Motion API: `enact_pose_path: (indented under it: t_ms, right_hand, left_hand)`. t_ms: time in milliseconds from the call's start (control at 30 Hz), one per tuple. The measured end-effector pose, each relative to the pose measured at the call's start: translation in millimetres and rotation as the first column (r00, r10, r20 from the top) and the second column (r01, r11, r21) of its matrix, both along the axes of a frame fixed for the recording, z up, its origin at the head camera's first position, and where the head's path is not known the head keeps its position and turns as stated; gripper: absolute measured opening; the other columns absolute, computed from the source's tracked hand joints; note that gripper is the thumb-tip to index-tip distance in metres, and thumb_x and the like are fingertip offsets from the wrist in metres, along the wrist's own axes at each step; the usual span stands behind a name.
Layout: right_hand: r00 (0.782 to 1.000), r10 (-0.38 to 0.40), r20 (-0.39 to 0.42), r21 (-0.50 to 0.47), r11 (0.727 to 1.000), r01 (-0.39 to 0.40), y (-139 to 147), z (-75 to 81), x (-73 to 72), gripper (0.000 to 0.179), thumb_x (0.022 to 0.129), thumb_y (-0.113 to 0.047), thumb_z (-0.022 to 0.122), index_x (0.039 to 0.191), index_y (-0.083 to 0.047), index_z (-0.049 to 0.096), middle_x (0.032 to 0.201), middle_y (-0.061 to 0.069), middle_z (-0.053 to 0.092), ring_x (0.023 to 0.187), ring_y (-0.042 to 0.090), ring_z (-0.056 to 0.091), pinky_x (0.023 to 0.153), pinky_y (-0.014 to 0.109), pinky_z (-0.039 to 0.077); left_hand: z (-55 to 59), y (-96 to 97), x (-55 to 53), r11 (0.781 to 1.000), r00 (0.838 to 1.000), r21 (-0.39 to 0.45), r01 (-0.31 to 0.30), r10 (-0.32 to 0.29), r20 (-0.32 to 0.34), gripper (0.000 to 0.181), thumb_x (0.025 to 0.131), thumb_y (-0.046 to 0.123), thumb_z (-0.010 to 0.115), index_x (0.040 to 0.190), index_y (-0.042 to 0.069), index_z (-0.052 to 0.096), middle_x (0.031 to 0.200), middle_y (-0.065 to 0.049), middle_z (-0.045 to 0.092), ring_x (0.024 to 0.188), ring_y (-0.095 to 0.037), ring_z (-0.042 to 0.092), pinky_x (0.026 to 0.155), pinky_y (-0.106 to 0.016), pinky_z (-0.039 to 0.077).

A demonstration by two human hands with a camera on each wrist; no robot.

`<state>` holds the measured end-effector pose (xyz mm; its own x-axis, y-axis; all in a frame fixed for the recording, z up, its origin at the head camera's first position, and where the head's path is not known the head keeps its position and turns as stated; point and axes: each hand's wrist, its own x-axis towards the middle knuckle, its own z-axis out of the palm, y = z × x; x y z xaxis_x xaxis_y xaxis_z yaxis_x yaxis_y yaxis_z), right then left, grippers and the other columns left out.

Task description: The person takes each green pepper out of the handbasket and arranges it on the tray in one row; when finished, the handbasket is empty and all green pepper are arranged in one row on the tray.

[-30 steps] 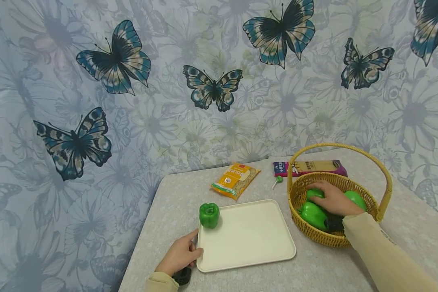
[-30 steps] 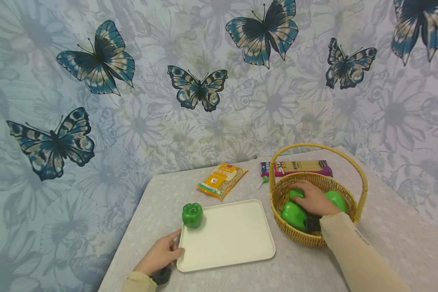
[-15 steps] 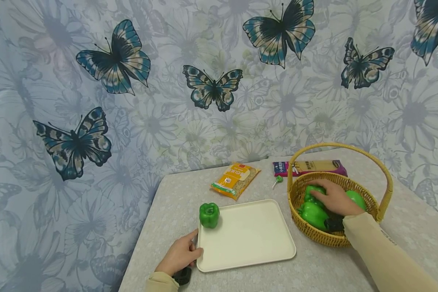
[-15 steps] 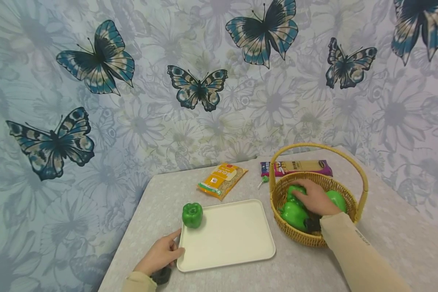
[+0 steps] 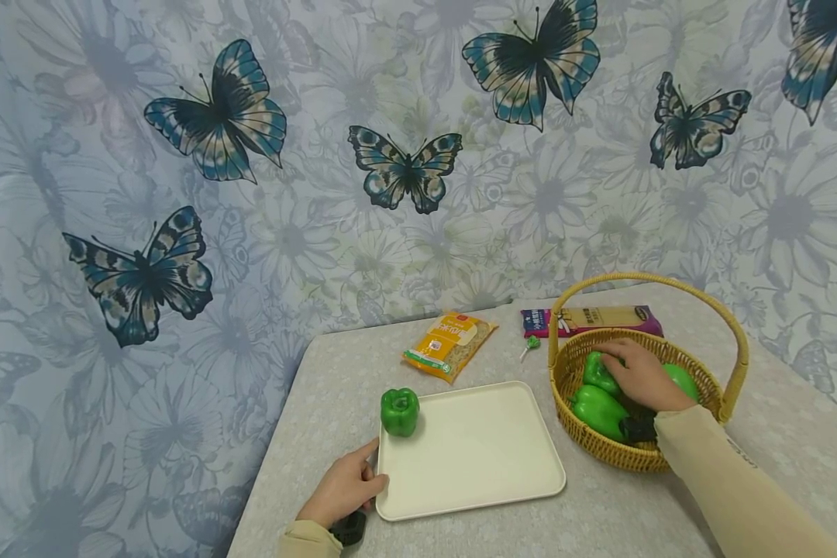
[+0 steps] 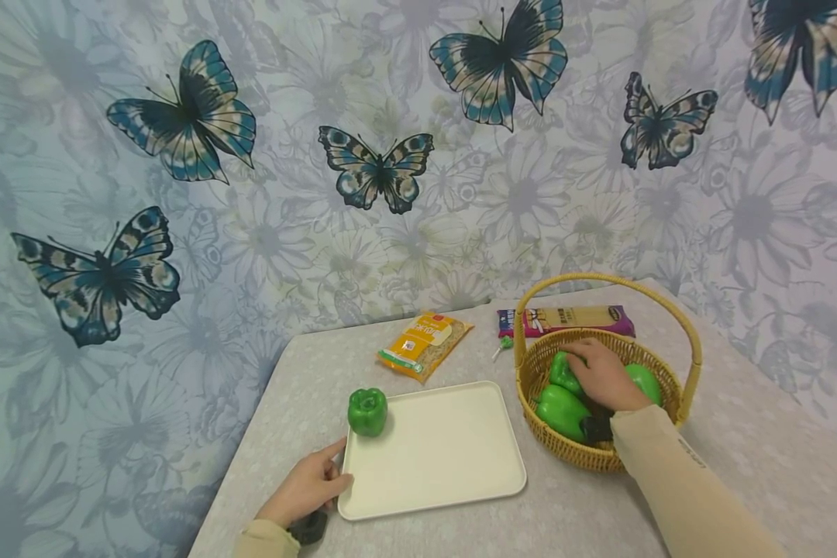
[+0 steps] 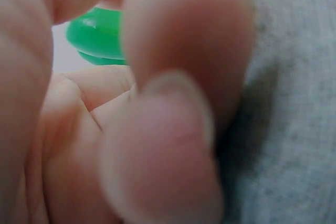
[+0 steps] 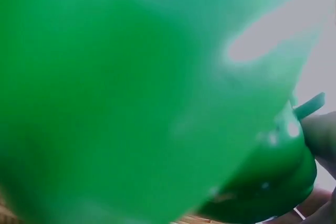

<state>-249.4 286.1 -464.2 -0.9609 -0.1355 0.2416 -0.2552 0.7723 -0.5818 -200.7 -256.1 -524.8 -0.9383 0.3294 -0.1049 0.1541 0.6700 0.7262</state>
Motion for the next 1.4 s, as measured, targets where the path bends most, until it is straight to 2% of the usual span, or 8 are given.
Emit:
enact_pose_path:
  t_ms: [200,333,500,700,900,1133,1400]
  right_hand:
    - [0.998,-0.007,0.068,0.001,1.000,0.007,0.3,1.1,-0.1,0.063,0.110,-0.041,0.042,0.152,0.005,0.044,0.149,0.037,0.041,0.133,0.059,0.041,0.103,0.074,0.036]
    - [0.996,-0.015,0.086,0.027,1.000,0.012,-0.8,1.5,-0.3,0.080,0.102,-0.052,0.057,0.154,0.007,0.040,0.150,0.040,0.035,0.133,0.060,0.038,0.102,0.075,0.036]
    - [0.997,-0.017,0.074,0.063,0.998,0.012,-1.1,-0.4,-0.5,0.093,0.093,-0.054,0.071,0.154,0.008,0.038,0.144,0.042,0.036,0.128,0.060,0.042,0.098,0.073,0.041]
    - [0.997,-0.024,0.075,0.059,0.998,0.019,-0.2,-3.6,-1.7,0.095,0.093,-0.050,0.072,0.155,0.011,0.033,0.138,0.040,0.037,0.125,0.058,0.041,0.096,0.072,0.042]
    - [0.997,-0.018,0.075,0.069,0.998,0.013,2.2,-4.8,-2.4,0.092,0.099,-0.050,0.063,0.157,0.011,0.027,0.139,0.041,0.035,0.126,0.058,0.040,0.097,0.071,0.041]
    - [0.999,-0.001,0.042,0.082,0.997,-0.002,0.7,-2.7,-1.4,0.078,0.103,-0.044,0.060,0.156,0.008,0.035,0.143,0.040,0.040,0.126,0.057,0.046,0.098,0.071,0.042]
    - [0.999,0.002,0.037,0.078,0.997,-0.005,1.0,-4.1,-2.0,0.083,0.097,-0.043,0.069,0.155,0.007,0.038,0.142,0.039,0.041,0.123,0.056,0.049,0.096,0.069,0.045]
  left_hand:
    - [-1.0,-0.4,-0.1,1.000,1.000,-0.003,-0.002,0.002,-0.002,0.079,0.092,0.023,0.071,0.158,-0.002,0.036,0.067,0.000,0.063,0.053,-0.019,0.062,0.049,-0.034,0.051]
    - [-1.5,-0.3,0.5,1.000,1.000,0.000,-0.005,0.005,0.006,0.080,0.091,0.023,0.072,0.158,-0.002,0.036,0.067,0.000,0.063,0.053,-0.019,0.062,0.049,-0.035,0.052]
    - [-1.1,0.3,0.7,1.000,1.000,0.002,-0.008,0.008,0.010,0.080,0.091,0.024,0.072,0.158,-0.003,0.036,0.067,-0.001,0.063,0.053,-0.019,0.062,0.049,-0.035,0.052]
    - [-0.5,0.8,0.5,1.000,1.000,0.002,-0.012,0.012,0.010,0.080,0.091,0.023,0.072,0.157,-0.004,0.036,0.067,0.000,0.063,0.053,-0.018,0.061,0.049,-0.034,0.051]
    - [-0.1,0.7,0.8,1.000,1.000,0.003,-0.012,0.012,0.009,0.080,0.091,0.023,0.072,0.157,-0.004,0.036,0.067,0.000,0.063,0.053,-0.018,0.061,0.049,-0.035,0.052]
    - [0.2,0.4,0.6,1.000,1.000,0.000,-0.008,0.008,0.000,0.079,0.092,0.022,0.071,0.157,-0.003,0.036,0.067,0.000,0.063,0.053,-0.018,0.062,0.049,-0.034,0.052]
    - [-0.5,0.6,0.5,1.000,1.000,0.003,-0.012,0.012,0.003,0.079,0.091,0.023,0.071,0.158,-0.003,0.037,0.067,0.000,0.063,0.053,-0.018,0.061,0.049,-0.034,0.052]
